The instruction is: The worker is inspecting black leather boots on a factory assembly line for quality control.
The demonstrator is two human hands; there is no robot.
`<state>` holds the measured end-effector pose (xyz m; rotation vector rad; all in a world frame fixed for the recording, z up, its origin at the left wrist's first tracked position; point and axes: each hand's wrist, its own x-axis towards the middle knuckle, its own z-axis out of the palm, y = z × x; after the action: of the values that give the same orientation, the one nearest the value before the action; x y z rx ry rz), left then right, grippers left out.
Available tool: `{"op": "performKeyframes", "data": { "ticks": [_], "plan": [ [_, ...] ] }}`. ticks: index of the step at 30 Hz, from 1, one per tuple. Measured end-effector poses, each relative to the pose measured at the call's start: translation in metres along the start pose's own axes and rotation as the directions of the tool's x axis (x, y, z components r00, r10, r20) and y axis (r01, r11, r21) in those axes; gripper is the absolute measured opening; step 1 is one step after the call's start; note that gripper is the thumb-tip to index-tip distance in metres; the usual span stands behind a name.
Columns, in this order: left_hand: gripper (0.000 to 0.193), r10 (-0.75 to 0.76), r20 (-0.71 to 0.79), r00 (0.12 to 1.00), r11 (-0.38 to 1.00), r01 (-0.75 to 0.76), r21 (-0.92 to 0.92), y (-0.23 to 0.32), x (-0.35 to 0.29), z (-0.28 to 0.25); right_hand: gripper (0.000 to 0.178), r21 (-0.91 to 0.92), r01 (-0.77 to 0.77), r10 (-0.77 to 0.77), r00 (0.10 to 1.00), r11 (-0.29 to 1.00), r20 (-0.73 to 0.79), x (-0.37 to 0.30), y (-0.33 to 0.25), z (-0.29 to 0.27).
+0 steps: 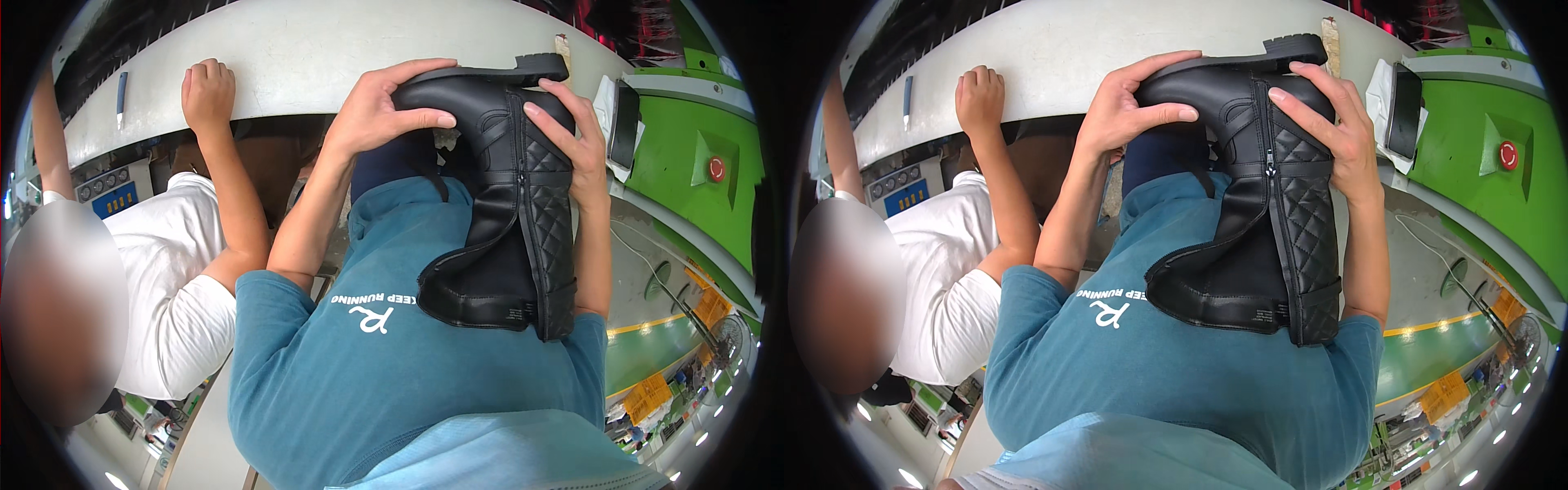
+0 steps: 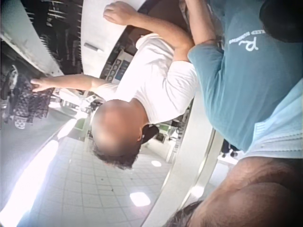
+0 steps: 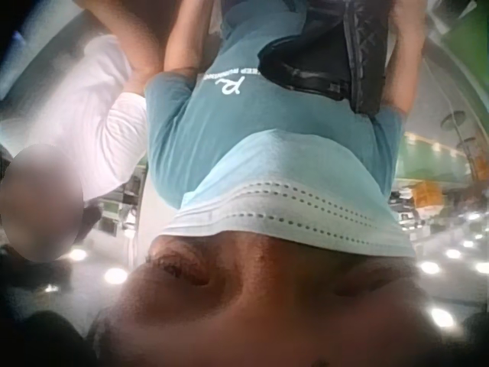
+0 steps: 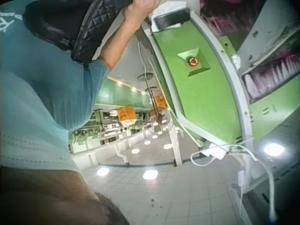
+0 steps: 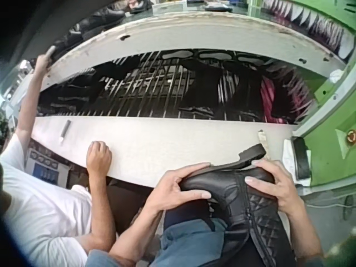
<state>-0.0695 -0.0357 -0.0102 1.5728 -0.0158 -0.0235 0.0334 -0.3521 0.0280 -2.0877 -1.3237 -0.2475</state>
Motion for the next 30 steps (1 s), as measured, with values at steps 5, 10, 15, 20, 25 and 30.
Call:
{"op": "performKeyframes", "data": {
  "ticks": [5,10,15,20,25,30],
  "plan": [
    [0.070,-0.016,0.013,1.000,1.000,0.017,-0.017,0.005,-0.003,0.005,0.060,-0.003,-0.017,0.017,1.000,1.000,0.019,0.004,-0.002,-0.009],
    [0.067,0.033,-0.024,0.999,0.999,-0.034,-0.026,0.010,-0.009,0.009,0.057,0.040,-0.023,0.022,0.999,0.999,0.034,0.012,0.000,-0.021],
    [0.069,0.019,-0.045,0.999,1.000,-0.020,-0.015,0.024,-0.026,0.007,0.045,0.230,-0.180,0.176,0.984,0.956,0.041,0.015,-0.007,-0.018],
    [0.109,0.117,0.033,0.993,0.969,-0.107,-0.221,0.022,-0.054,0.004,0.056,0.421,-0.322,0.232,0.939,0.848,0.253,0.012,0.005,-0.022],
    [0.109,0.090,0.048,0.995,0.916,-0.064,-0.396,0.028,-0.092,0.002,0.063,0.705,-0.591,0.450,0.792,0.392,0.413,-0.003,0.001,-0.011],
    [0.097,-0.036,0.193,0.981,0.923,0.107,-0.371,0.024,-0.110,-0.004,0.053,0.576,-0.661,0.544,0.741,0.481,0.395,-0.068,0.026,0.000]
  ]
}}
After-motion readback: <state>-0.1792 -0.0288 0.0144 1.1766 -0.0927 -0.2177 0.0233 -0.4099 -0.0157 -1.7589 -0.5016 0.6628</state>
